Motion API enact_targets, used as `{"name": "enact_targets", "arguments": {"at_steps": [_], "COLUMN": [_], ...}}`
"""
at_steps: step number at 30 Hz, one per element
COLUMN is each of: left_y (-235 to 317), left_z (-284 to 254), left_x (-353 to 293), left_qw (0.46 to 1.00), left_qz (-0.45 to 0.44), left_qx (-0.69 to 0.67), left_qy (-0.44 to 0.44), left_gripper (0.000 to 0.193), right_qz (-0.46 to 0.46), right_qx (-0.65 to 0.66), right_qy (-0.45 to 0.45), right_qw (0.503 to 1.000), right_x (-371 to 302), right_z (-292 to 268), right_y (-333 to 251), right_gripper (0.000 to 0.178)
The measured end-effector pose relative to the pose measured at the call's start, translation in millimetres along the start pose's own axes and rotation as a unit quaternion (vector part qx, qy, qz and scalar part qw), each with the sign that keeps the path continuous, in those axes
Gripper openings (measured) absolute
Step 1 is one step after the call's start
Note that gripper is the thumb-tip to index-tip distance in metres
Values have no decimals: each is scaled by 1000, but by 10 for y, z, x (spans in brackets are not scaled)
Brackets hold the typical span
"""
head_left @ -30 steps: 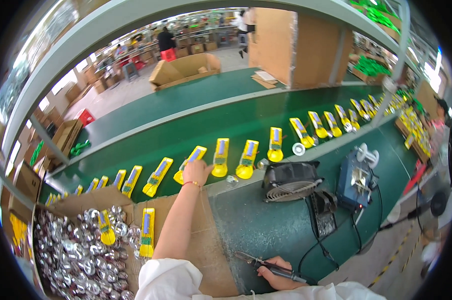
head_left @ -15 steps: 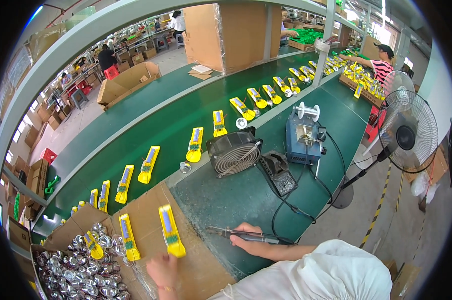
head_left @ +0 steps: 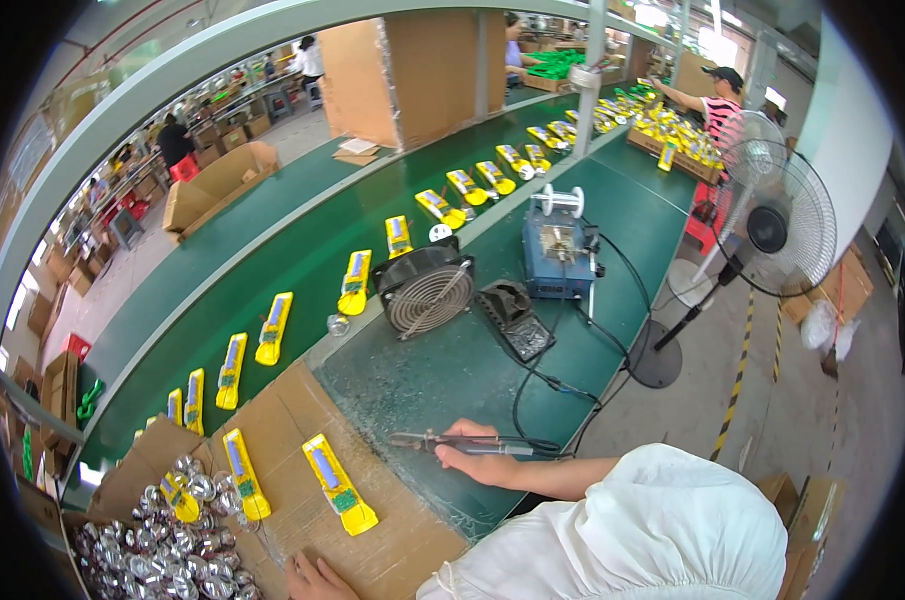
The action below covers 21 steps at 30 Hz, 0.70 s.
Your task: Soldering wires and components onto circuit boards for handheld electronic devices.
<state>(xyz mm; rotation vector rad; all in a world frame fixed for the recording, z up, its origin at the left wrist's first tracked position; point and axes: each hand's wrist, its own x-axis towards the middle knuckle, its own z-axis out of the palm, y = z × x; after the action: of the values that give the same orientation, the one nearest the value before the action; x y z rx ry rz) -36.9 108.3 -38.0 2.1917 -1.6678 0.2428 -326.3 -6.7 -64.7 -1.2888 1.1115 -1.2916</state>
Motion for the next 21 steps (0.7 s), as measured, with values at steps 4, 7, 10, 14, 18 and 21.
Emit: {"name": "enact_targets", "arguments": {"at_steps": [4,7,10,14,18,21], "left_y": [214,30,-72,-336,-741,-190], "left_z": [-504,-530,-455,-308,-23,1], "left_x": [50,-9,-4,37,-7,310], "left_qw": [981,973,955,983,987,992], "left_qz": [-48,-70,45,-69,-5,47], "left_qx": [184,220,284,156,151,98], "left_qy": [38,-23,-78,-61,60,63], "left_gripper": [32,36,34,24,17,10], "right_qz": [-16,-2,28,21,16,13], "right_qx": [-28,-16,-12,1,0,-60], "right_qy": [-10,-9,-39,-67,-73,-53], "right_qw": [999,1000,999,998,997,997], "right_x": [-24,-74,-122,-142,-215,-271], "right_z": [-47,-37,-22,62,75,-1], "right_y": [-148,-209,-330,-355,-405,-118], "right_gripper": [16,18,18,17,13,12]}}
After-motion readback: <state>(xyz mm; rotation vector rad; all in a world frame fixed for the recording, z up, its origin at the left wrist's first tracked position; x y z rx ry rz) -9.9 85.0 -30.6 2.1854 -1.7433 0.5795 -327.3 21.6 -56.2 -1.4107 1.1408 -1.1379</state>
